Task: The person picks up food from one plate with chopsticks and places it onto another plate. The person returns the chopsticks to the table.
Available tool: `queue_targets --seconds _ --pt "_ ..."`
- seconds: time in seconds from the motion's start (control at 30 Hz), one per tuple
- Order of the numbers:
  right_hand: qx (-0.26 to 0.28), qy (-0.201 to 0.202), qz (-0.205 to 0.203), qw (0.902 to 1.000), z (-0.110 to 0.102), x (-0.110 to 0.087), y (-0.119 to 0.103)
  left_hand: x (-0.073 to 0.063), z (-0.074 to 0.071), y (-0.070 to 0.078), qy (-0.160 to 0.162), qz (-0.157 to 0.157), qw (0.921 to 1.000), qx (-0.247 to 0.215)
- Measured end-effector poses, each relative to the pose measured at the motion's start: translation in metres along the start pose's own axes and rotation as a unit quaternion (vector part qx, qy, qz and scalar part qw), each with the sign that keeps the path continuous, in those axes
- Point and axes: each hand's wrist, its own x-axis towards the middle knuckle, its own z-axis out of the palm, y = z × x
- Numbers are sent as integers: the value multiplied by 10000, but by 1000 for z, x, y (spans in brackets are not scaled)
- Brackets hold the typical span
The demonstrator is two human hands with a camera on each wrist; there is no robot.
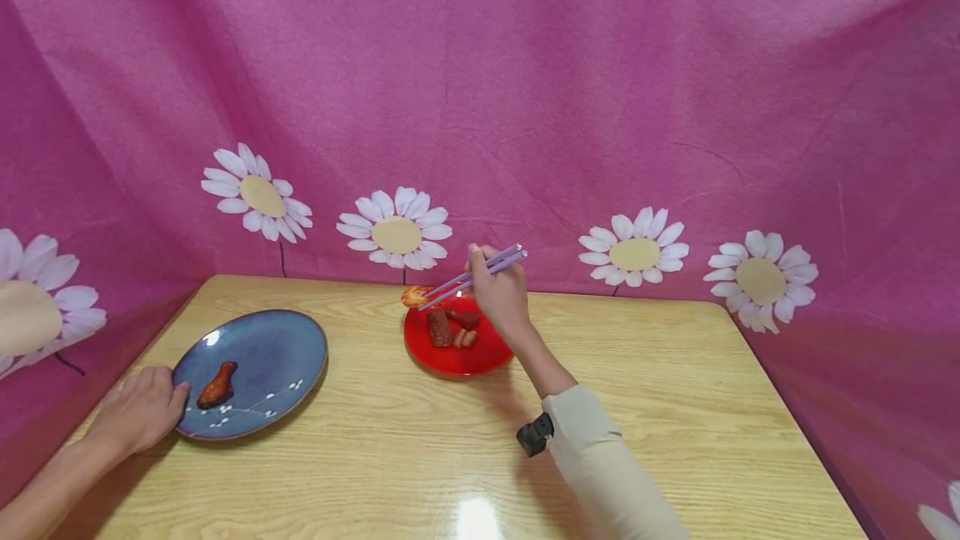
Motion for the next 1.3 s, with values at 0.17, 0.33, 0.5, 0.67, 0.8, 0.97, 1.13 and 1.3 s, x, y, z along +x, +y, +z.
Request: queue_targets --seconds 0.17,0.33,0.5,0.67,0.8,0.97,1.13,1.3 --pt "-80 136 104 9998 -9 0 6 0 0 1 -5 -3 10000 10" --pt "-208 181 289 9992 -17 0 11 0 -1 1 -55 -29 10000 25" --pt "-412 286 298 9983 -25 0 17 1 1 -1 -56 -26 10000 34" --pt "-565 401 248 9973 -32 1 22 1 2 -1 -47 -28 10000 46" --pt "-696 466 169 9963 -37 1 24 1 -1 1 -62 -17 10000 35" --pt "-815 504 49 9954 -40 2 27 0 -3 2 -10 25 10000 27" --pt "-838 524 69 9951 -41 2 31 1 -2 1 -13 14 10000 56" --pt "-771 540 51 9955 -44 3 35 1 0 -1 -36 -4 10000 55"
